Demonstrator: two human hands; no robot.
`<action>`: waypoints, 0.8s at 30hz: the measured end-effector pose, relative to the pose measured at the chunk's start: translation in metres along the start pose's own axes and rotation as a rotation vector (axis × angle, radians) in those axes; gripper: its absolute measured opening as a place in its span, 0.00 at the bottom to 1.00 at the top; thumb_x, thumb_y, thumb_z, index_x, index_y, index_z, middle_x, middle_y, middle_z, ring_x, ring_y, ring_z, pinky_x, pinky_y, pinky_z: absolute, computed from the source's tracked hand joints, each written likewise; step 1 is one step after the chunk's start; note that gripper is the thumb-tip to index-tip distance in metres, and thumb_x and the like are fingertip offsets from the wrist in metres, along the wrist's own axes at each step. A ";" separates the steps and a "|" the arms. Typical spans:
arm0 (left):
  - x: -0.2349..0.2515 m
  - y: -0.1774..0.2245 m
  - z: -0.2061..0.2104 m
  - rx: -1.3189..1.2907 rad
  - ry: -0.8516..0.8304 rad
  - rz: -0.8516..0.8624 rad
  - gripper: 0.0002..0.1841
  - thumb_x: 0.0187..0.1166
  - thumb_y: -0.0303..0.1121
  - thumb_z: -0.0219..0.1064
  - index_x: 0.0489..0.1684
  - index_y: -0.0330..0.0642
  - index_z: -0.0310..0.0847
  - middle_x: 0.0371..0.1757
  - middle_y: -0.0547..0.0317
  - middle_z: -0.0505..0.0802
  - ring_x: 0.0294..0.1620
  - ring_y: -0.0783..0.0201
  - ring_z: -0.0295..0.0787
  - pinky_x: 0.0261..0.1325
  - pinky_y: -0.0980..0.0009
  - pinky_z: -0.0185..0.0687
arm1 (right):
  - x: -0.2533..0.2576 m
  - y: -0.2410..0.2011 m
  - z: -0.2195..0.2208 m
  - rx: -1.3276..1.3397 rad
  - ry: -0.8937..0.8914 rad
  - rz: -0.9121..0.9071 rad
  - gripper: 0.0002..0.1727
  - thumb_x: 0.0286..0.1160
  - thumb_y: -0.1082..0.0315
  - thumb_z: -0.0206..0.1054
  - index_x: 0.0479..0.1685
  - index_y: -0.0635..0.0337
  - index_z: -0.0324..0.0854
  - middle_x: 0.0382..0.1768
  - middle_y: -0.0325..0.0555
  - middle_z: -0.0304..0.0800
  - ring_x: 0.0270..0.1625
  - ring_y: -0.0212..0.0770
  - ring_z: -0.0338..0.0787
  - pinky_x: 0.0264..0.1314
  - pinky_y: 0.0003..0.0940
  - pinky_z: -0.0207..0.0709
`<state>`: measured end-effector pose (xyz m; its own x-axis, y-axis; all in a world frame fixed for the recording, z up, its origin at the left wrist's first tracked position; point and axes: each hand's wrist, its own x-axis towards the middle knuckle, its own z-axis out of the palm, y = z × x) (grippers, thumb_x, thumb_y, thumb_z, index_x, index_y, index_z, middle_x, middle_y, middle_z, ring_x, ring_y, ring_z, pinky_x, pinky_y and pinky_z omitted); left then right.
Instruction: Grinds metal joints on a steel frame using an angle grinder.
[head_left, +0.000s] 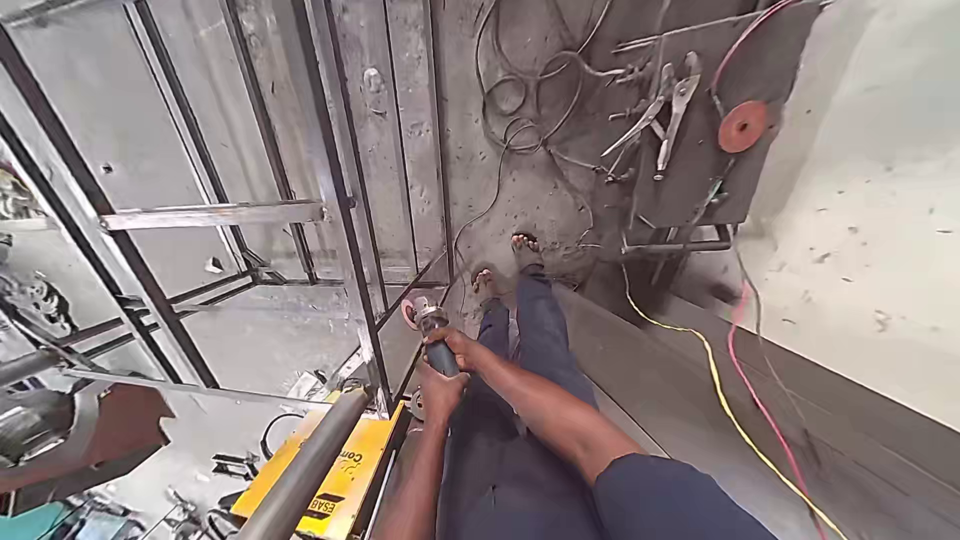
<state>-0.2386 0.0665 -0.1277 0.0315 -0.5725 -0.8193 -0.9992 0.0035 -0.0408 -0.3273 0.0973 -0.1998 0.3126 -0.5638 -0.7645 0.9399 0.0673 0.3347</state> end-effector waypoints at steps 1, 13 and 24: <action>0.007 0.000 0.004 -0.016 0.000 -0.039 0.62 0.46 0.36 0.88 0.88 0.41 0.46 0.54 0.38 0.89 0.46 0.46 0.93 0.46 0.43 0.90 | 0.016 0.002 -0.007 -0.012 -0.002 0.037 0.03 0.81 0.70 0.60 0.45 0.60 0.74 0.28 0.48 0.84 0.27 0.40 0.87 0.31 0.35 0.86; 0.044 -0.014 0.004 0.065 0.066 -0.161 0.68 0.53 0.35 0.87 0.96 0.51 0.32 0.65 0.36 0.87 0.56 0.43 0.91 0.56 0.40 0.87 | 0.087 0.017 -0.014 -0.061 -0.148 0.195 0.07 0.81 0.67 0.57 0.34 0.55 0.75 0.25 0.42 0.82 0.26 0.37 0.84 0.31 0.35 0.83; 0.061 -0.026 0.004 0.109 0.049 -0.135 0.66 0.55 0.35 0.84 0.97 0.58 0.33 0.59 0.38 0.90 0.48 0.44 0.92 0.48 0.40 0.88 | 0.092 0.007 -0.012 -0.059 -0.130 0.196 0.04 0.78 0.68 0.60 0.35 0.55 0.76 0.26 0.42 0.84 0.28 0.37 0.85 0.32 0.36 0.83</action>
<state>-0.2108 0.0352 -0.1791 0.1613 -0.6133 -0.7732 -0.9771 0.0107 -0.2123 -0.2900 0.0560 -0.2748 0.4734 -0.6364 -0.6090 0.8705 0.2323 0.4340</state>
